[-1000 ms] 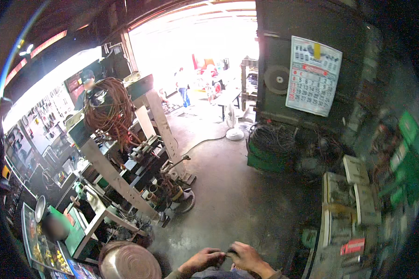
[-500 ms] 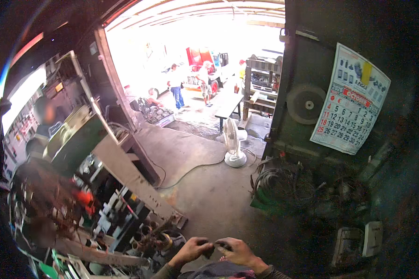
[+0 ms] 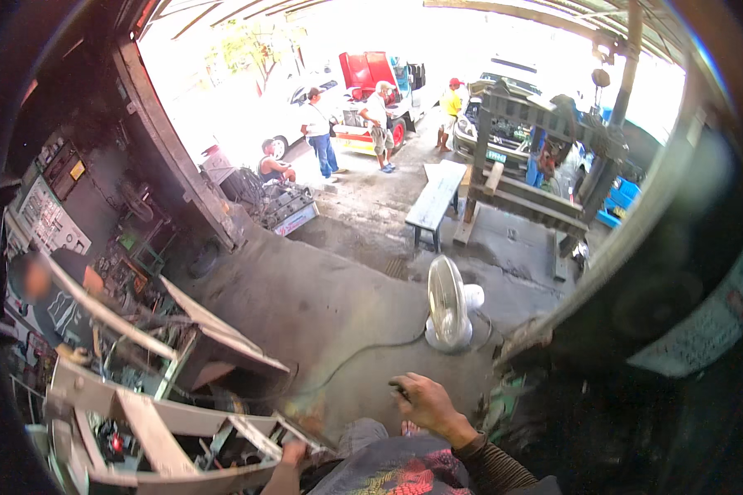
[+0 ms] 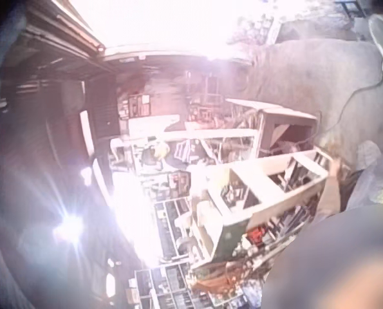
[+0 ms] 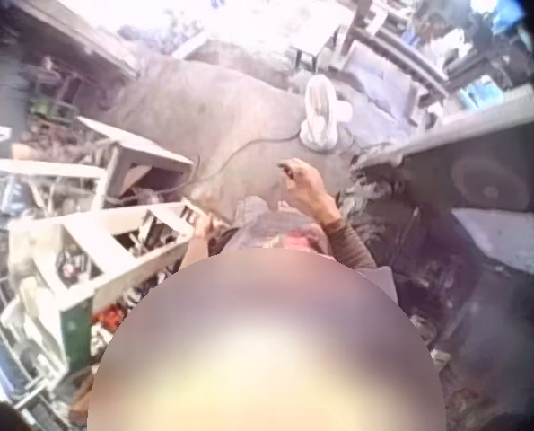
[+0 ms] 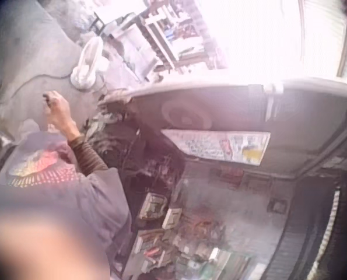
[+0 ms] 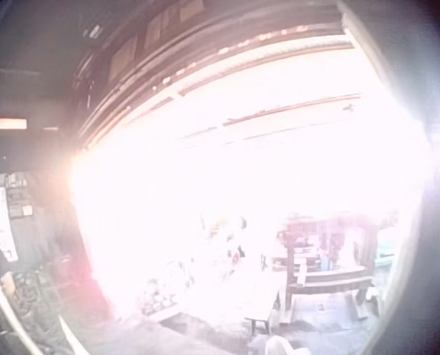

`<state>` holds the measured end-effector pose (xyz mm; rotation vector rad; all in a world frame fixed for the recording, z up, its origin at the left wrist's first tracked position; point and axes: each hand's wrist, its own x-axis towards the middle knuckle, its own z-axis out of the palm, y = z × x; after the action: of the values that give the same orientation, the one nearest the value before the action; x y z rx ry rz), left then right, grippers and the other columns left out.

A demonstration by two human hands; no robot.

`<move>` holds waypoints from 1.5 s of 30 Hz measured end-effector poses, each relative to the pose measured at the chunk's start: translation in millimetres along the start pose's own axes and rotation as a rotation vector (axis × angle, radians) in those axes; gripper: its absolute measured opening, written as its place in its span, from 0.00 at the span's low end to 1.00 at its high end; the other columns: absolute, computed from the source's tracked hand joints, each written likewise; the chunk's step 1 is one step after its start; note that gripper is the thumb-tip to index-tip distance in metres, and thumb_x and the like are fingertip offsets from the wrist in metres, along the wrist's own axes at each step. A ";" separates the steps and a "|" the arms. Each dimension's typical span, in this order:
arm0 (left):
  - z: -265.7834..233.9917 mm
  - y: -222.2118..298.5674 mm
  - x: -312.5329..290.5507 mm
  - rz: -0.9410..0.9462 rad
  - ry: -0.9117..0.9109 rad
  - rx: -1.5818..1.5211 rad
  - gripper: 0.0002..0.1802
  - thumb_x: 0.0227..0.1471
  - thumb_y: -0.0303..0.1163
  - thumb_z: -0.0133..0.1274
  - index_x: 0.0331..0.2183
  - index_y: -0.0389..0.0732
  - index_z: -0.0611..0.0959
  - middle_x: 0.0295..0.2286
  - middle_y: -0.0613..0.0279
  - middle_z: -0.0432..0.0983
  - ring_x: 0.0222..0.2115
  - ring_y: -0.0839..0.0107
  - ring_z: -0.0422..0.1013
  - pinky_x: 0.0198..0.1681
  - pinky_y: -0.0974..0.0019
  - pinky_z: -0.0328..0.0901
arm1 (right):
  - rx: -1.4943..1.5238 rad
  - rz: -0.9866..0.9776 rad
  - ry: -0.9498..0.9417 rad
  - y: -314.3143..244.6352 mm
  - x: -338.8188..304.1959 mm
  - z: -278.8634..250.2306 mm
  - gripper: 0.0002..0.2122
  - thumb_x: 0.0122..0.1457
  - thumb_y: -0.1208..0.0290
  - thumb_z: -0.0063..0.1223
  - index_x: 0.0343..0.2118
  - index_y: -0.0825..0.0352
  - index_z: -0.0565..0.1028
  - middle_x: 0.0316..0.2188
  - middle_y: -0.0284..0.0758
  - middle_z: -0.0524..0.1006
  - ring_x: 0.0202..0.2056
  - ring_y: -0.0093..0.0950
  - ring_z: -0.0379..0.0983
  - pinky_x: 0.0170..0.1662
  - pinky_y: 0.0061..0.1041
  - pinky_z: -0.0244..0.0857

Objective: The person retrieves a small metal part from a jar in a parts shop, then enters a blue jeepney and installs the part into the dashboard area using a screwdriver. The person handles the part, aligns it, and secures it with the tool.

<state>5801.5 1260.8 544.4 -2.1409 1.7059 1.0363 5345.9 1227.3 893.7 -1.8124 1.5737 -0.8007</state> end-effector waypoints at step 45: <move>-780.1 751.7 1496.6 -0.124 -0.200 -0.708 0.07 0.51 0.29 0.57 0.28 0.33 0.83 0.20 0.51 0.79 0.17 0.57 0.77 0.21 0.53 0.75 | 0.599 1.132 0.554 786.8 1194.4 201.2 0.16 0.50 0.66 0.67 0.35 0.77 0.82 0.38 0.40 0.85 0.40 0.26 0.79 0.43 0.34 0.72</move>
<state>5534.6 -557.1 350.9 -2.3578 1.1991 1.9554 5142.4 -37.5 226.6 -0.1363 2.0107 -1.0310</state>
